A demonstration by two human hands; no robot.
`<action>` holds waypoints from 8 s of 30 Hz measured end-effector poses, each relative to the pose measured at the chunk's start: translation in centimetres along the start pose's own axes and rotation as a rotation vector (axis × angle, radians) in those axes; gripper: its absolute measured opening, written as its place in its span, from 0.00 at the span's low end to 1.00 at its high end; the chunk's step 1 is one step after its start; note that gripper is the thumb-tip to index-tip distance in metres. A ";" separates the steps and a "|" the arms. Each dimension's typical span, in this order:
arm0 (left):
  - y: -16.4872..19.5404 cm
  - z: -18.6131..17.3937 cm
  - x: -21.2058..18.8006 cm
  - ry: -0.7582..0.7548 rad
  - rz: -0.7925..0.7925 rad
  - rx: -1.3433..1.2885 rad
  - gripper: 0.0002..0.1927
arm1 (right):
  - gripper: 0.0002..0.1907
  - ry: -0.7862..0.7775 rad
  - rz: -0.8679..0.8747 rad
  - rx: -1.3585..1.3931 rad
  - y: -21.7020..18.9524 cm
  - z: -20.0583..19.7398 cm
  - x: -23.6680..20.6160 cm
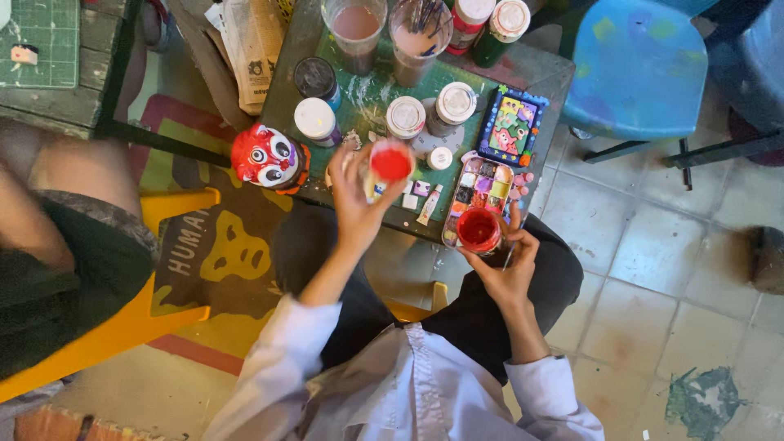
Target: The person sits at a low table and paints a small red lion-head figurine with a brush, dipping the brush in a cup of water and loading it from a watercolor palette and paint jars. They rotate the figurine to paint different sides, add white and purple details to the face, then set it on the table and handle a red paint jar.
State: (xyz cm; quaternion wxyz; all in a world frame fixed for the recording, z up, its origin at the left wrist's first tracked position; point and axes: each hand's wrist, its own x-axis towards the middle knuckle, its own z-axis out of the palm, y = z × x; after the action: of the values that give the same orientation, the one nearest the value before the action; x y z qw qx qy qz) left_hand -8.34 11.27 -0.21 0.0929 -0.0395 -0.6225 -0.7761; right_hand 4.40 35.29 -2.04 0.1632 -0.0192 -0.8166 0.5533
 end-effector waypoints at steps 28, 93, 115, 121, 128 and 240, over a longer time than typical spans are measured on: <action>2.1 -0.2 -11.0 -0.501 -0.182 0.186 0.47 | 0.41 -0.219 -0.041 0.364 -1.9 3.6 -2.7; 13.3 0.4 -7.4 -0.284 0.354 0.538 0.38 | 0.10 -0.129 -0.417 -0.302 -22.4 -1.2 2.9; 13.6 0.3 -7.1 -0.269 0.343 0.533 0.38 | 0.19 0.419 -0.268 0.288 -14.8 -2.8 1.0; 13.2 0.2 -7.4 -0.253 0.332 0.552 0.38 | 0.20 0.454 -0.235 0.357 -12.6 -3.4 -0.1; 7.9 -0.6 -8.6 -0.111 0.086 0.605 0.37 | 0.22 0.517 0.005 0.525 -10.5 -5.0 -0.5; 9.2 -3.9 -11.3 -0.081 -0.511 -0.865 0.57 | 0.26 0.358 0.118 1.009 -13.0 -3.2 -2.7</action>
State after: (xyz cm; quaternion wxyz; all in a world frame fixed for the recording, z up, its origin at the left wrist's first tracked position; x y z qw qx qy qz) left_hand 4.72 6.63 5.76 -0.1491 0.0489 -0.2366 -0.9589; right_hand 9.79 32.55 10.25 0.2572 -0.0783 -0.4061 0.8734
